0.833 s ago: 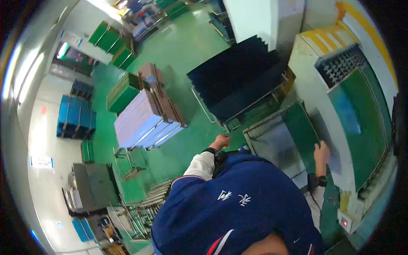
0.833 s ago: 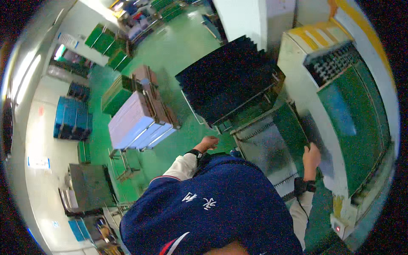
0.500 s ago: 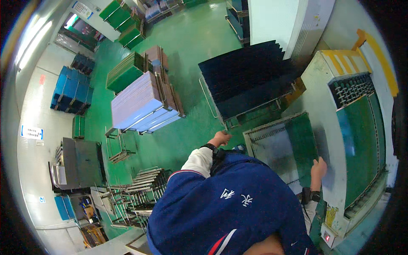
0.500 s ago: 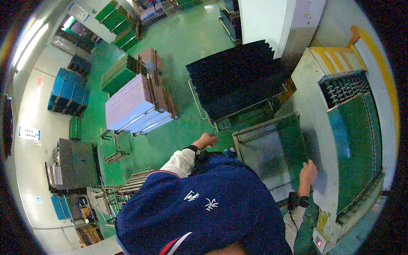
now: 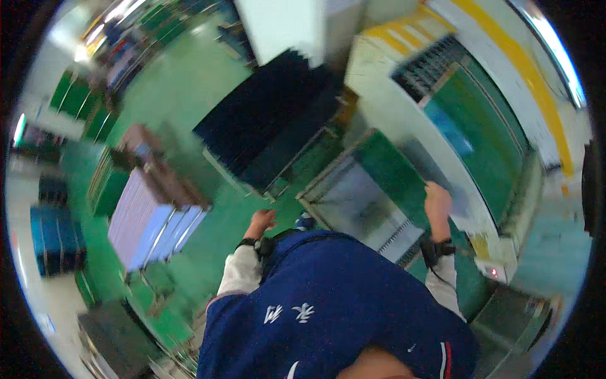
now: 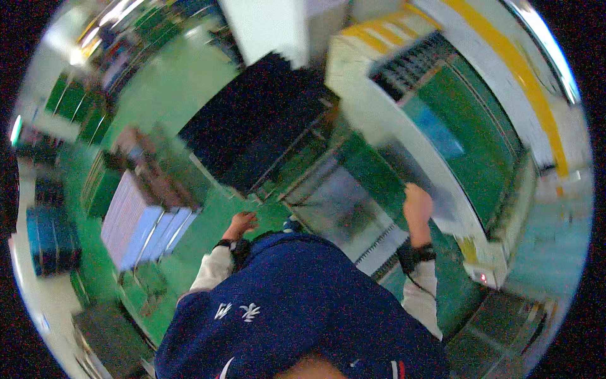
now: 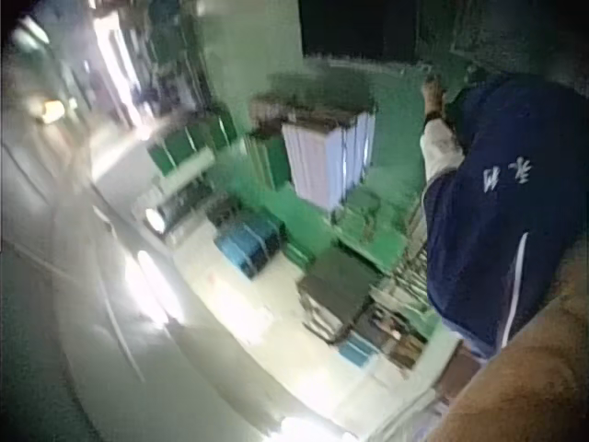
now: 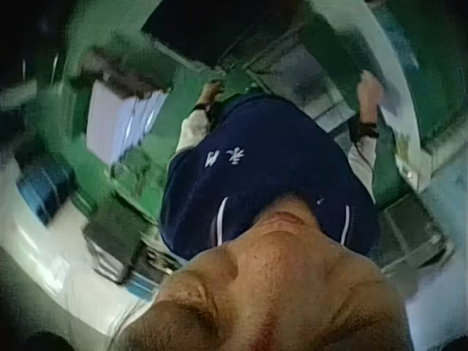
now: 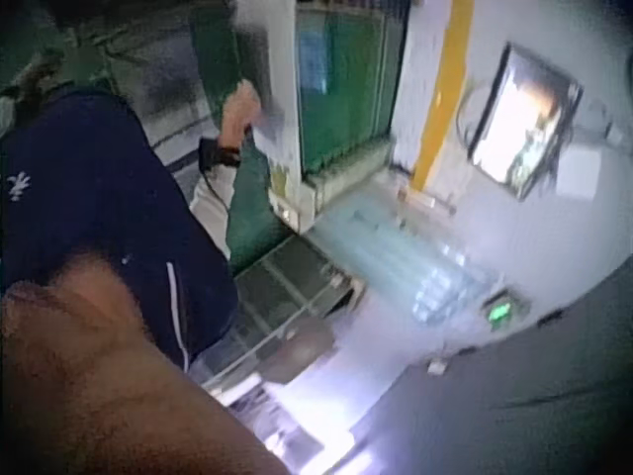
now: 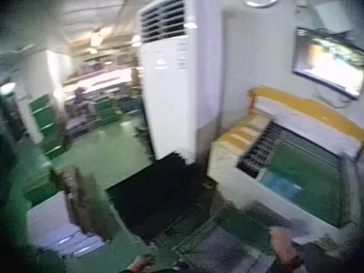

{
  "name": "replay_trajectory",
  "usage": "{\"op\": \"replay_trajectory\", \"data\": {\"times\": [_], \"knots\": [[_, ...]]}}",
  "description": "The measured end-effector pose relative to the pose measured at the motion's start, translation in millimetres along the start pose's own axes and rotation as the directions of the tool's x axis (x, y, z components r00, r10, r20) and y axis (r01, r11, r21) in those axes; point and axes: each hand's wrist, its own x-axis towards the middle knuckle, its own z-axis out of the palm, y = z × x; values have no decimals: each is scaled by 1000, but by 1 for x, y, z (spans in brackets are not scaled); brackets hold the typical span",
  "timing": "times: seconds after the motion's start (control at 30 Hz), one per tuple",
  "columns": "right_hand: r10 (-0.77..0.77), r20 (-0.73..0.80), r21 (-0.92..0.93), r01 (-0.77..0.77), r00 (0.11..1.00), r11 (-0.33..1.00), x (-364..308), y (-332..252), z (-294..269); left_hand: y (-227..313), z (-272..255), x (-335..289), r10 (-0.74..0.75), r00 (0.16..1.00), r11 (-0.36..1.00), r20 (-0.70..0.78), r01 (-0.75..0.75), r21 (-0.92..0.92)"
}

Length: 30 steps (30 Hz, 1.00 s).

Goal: Handling and loading circuit boards into a machine conveyor.

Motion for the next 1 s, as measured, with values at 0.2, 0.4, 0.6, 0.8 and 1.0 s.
{"op": "replay_trajectory", "data": {"times": [0.2, 0.4, 0.6, 0.8, 1.0], "knots": [[38, -317, 125, 2, 948, 992, 8, -11, -38, 27, 3, 2, -128, 988, 981, 86, 139, -137], [23, -327, 121, 17, 945, 993, 0, -41, -86, 43, 0, 12, -114, 975, 977, 192, 144, -154], [69, -386, 116, -26, 920, 993, -15, -62, -132, 60, 5, 28, -115, 961, 992, 250, 124, -21], [304, -410, 396, -133, 860, 909, -26, -65, -167, 144, 40, 36, -19, 873, 995, 488, -34, 99], [521, -278, 676, -221, 807, 703, -39, -64, -157, 235, 82, 3, 198, 733, 969, 650, -244, -20]]}}
